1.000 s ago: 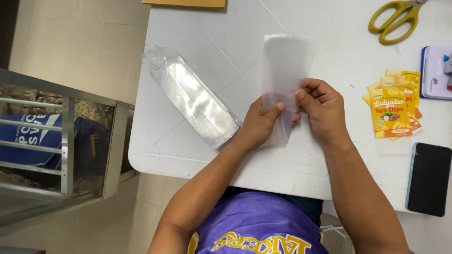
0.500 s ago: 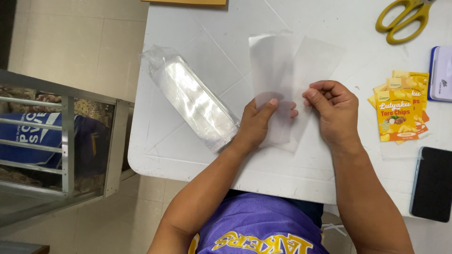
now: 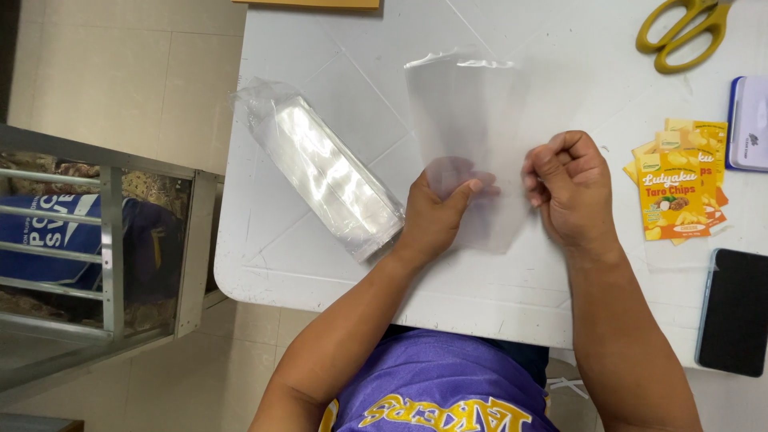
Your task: Separating and organizing clear plastic sleeves from a stack on a table.
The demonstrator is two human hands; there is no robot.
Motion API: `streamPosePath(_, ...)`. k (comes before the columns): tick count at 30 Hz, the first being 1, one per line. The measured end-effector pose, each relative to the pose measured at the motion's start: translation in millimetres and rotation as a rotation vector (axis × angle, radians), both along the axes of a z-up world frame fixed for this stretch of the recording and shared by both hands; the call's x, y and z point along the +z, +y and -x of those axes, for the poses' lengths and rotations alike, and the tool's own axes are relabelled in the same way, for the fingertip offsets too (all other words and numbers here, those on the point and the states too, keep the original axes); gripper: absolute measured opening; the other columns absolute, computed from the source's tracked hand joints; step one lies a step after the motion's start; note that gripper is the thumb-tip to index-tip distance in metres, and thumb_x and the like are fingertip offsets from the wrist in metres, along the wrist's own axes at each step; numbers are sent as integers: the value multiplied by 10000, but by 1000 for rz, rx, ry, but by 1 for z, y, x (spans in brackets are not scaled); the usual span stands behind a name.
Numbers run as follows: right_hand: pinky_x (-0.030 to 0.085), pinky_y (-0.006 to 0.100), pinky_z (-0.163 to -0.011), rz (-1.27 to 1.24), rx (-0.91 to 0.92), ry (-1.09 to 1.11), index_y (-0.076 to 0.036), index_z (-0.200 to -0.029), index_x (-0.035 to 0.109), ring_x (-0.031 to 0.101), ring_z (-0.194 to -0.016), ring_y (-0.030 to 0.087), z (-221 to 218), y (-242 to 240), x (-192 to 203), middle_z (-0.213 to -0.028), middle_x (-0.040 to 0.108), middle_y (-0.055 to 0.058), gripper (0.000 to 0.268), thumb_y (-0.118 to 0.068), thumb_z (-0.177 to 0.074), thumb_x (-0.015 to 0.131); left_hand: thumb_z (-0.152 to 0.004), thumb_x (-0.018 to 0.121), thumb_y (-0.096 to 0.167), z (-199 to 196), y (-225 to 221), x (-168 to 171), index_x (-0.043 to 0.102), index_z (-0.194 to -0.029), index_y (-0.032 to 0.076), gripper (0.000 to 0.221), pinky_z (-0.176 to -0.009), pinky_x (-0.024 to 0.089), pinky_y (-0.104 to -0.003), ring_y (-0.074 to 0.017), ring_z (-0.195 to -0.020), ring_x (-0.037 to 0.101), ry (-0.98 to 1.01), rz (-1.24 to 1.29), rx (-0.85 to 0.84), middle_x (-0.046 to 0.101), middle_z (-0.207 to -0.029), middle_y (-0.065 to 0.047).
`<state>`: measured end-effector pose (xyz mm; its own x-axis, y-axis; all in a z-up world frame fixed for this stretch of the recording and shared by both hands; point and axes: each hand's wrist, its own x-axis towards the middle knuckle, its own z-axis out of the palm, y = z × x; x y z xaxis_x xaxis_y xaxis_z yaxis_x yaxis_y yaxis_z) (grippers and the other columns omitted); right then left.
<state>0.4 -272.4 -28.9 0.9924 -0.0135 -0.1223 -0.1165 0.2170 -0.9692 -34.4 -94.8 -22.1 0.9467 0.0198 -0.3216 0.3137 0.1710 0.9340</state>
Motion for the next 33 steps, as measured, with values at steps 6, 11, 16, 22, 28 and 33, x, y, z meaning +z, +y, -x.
streamPosePath(6, 486, 166, -484, 48, 43, 35, -35, -1125, 583, 594, -636, 95, 1, 0, -10, -800, 641, 86, 133, -100, -1049, 670, -872, 786, 179, 5, -4, 0, 662, -1174, 33, 357, -958, 577, -415, -238, -977, 736, -53, 3, 21, 766, -993, -143)
streamPosePath(11, 509, 165, -518, 71, 44, 15, -31, -1065, 650, 586, -629, 85, -1, -1, -17, -806, 661, 94, 75, -98, -1046, 677, -893, 788, 243, 6, -1, -2, 679, -1154, 77, 328, -974, 575, -408, -211, -994, 734, -74, -12, -15, 770, -1013, -109)
streamPosePath(16, 540, 162, -586, 27, -23, -26, -42, -1072, 625, 647, -696, 105, -5, -7, -12, -844, 686, 124, 74, -106, -1059, 661, -1019, 629, 361, 9, -3, 17, 664, -1236, 41, 389, -1036, 530, -444, -223, -1086, 674, -68, 119, 60, 740, -1099, -151)
streamPosePath(22, 553, 165, -584, 20, -37, 21, -33, -1140, 630, 703, -709, 115, -3, -8, -7, -839, 716, 120, 106, -80, -1048, 656, -1045, 533, 315, 9, 5, 23, 614, -1328, 44, 400, -1076, 521, -432, -248, -1111, 713, -41, 51, 22, 762, -1132, -150)
streamPosePath(28, 565, 173, -569, -32, -69, 28, -47, -1108, 619, 712, -700, 128, -5, -6, -9, -824, 720, 124, 94, -73, -1028, 661, -1019, 586, 225, 8, 9, 13, 571, -1320, -6, 380, -1031, 543, -404, -236, -1069, 728, -97, 41, 13, 769, -1113, -175)
streamPosePath(33, 564, 185, -574, -32, -48, 19, -43, -1099, 610, 716, -725, 146, -4, -6, -9, -878, 734, 157, 109, -80, -1012, 665, -1011, 584, 145, 6, 10, 10, 554, -1309, -41, 353, -988, 581, -396, -272, -1024, 751, -141, 81, -5, 761, -1113, -207)
